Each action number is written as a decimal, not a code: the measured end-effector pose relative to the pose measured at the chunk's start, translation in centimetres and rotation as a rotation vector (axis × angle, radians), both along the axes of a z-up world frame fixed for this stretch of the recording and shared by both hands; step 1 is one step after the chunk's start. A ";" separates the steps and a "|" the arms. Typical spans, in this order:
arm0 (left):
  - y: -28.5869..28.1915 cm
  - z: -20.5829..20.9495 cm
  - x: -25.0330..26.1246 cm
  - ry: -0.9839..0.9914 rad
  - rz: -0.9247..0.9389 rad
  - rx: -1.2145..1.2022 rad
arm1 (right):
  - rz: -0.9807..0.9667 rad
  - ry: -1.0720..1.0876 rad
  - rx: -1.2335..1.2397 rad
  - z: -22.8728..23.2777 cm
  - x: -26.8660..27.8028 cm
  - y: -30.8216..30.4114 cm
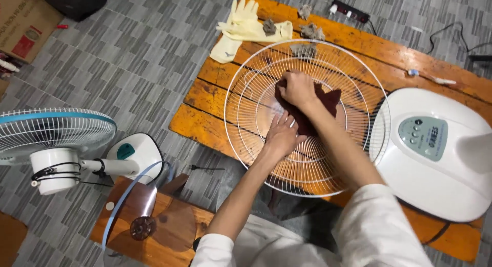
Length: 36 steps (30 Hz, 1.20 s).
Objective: Cleaning the rear grill of an electric fan using a cloth to remove dust and dirt.
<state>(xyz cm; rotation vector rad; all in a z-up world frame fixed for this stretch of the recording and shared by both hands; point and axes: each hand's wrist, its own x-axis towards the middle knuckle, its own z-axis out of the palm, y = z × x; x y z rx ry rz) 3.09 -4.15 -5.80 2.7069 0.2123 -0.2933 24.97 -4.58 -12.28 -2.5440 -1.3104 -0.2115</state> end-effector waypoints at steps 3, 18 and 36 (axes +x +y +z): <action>0.0 2.1 -0.3 0.005 -0.007 0.047 | -0.074 0.159 -0.223 3.2 -1.8 -3.0; -0.1 -0.3 0.1 -0.092 -0.005 0.045 | 0.021 0.047 -0.159 4.7 -3.4 -2.9; -0.1 -0.9 0.0 -0.100 -0.016 0.061 | 0.075 0.129 -0.194 3.3 -2.2 -4.5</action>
